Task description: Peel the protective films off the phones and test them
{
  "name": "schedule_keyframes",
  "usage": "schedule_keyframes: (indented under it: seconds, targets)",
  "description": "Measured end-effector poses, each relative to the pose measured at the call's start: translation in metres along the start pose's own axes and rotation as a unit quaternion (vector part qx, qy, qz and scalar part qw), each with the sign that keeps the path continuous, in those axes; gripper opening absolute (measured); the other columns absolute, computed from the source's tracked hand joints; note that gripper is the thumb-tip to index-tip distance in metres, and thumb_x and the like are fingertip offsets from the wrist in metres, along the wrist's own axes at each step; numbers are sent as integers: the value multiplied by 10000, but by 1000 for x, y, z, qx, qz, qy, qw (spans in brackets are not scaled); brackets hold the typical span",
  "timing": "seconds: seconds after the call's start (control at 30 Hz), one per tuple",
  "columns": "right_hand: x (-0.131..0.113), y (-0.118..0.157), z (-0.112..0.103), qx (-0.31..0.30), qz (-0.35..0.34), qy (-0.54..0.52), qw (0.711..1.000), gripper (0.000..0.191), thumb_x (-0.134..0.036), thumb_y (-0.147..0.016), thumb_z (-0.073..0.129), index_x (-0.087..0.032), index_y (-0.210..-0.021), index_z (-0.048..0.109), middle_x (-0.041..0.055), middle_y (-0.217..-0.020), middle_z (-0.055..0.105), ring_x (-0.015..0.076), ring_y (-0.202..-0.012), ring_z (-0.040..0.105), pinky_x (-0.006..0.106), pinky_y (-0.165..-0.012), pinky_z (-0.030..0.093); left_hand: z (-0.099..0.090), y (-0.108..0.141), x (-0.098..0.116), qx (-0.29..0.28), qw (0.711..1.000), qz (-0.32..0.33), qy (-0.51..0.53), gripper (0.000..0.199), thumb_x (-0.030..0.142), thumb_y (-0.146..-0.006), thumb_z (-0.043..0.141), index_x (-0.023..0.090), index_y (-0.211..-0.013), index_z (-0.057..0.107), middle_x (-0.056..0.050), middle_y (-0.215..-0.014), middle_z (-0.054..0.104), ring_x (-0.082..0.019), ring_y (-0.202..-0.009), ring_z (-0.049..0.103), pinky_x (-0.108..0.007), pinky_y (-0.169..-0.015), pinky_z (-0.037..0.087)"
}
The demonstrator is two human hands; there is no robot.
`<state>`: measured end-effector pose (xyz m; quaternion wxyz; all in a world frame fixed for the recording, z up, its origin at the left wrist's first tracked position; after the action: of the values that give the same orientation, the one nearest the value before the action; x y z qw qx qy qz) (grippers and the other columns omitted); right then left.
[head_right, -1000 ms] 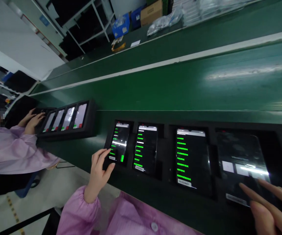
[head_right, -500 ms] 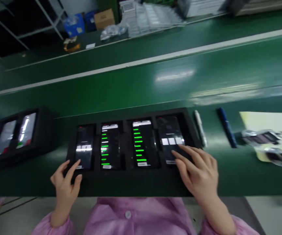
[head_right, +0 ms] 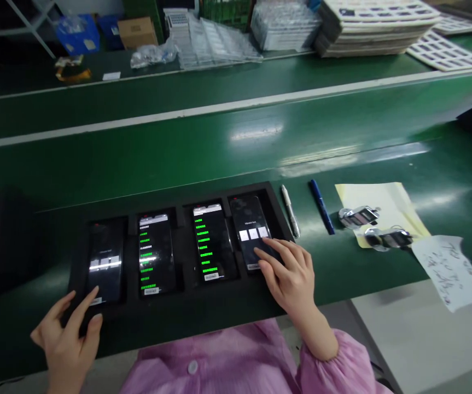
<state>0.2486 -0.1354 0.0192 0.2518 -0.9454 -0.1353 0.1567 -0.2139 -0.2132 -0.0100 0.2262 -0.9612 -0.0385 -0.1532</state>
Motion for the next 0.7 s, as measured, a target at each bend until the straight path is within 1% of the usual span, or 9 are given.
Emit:
schedule_keyframes:
  seconds: [0.17,0.23,0.33,0.4,0.43,0.5,0.6,0.63,0.7]
  targets:
    - [-1,-2,0,-13,1,6,1000,278,-223,-1039,557,-285,-1116,817,55,-1243,770,278,-1159,680,473,-977,517,1,1,0,-4,1000,3,9,443,549,-1009,559,258,-1273,763,-155,-1434,561,-346,-1202,575,-561,-1148,309]
    - [0,-5,0,-24,2,8,1000,291,-241,-1060,525,-271,-1139,804,66,-1264,756,271,-1163,671,460,-971,513,0,1,0,-3,1000,5,6,436,541,-1011,559,252,-1266,763,-157,-1427,566,-346,-1199,574,-565,-1149,308]
    - [3,-11,1,-44,19,21,999,338,-290,-1079,493,-275,-1282,763,97,-1429,674,306,-1254,620,489,-995,495,0,0,2,-3,1000,11,0,432,533,-1017,553,239,-1255,761,-166,-1427,569,-349,-1205,574,-567,-1147,311]
    - [0,-17,1,-53,25,45,997,333,-322,-1079,510,-289,-1294,762,104,-1526,609,353,-1325,568,533,-1016,462,0,-1,3,-3,1000,13,-2,428,525,-1020,550,240,-1264,756,-165,-1429,568,-346,-1203,579,-561,-1142,318]
    - [-4,-20,1,-52,21,54,997,317,-324,-1078,521,-290,-1268,773,103,-1541,599,365,-1337,554,543,-1020,447,0,-1,4,-2,1000,17,-3,423,515,-1024,549,239,-1272,752,-165,-1431,566,-341,-1197,583,-556,-1137,322]
    - [-21,-28,1,-48,-7,49,998,303,-304,-1084,518,-279,-1232,781,105,-1519,615,350,-1324,557,528,-1016,436,-2,-2,8,1,1000,29,-6,413,490,-1031,548,227,-1279,748,-171,-1431,563,-335,-1184,587,-546,-1121,328]
    - [-56,-37,10,-73,-84,-3,994,332,-339,-1109,486,-261,-1309,740,132,-1512,609,312,-1313,562,497,-1019,447,-4,-4,13,5,999,46,-12,400,463,-1043,550,206,-1277,747,-182,-1428,558,-330,-1178,581,-527,-1104,330]
    - [-65,-39,15,-87,-100,-10,991,342,-371,-1112,485,-261,-1326,729,141,-1523,599,315,-1323,556,503,-1026,445,-4,-4,14,6,999,47,-14,399,459,-1046,548,205,-1283,745,-182,-1430,556,-327,-1175,580,-521,-1101,330]
    - [-75,-41,22,-98,-111,-8,989,343,-409,-1106,506,-258,-1317,729,153,-1531,592,333,-1335,549,532,-1040,432,-5,-5,14,6,999,46,-17,400,451,-1052,545,207,-1305,736,-178,-1442,549,-317,-1168,582,-508,-1094,332]
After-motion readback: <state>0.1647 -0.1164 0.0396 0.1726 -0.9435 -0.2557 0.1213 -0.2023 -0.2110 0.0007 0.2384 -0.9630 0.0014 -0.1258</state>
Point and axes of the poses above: each hand's wrist, its own y-axis away from the middle knuckle, its own z-axis out of the palm, x = y × z, the point moved 9 cm from there along -y, towards the middle knuckle
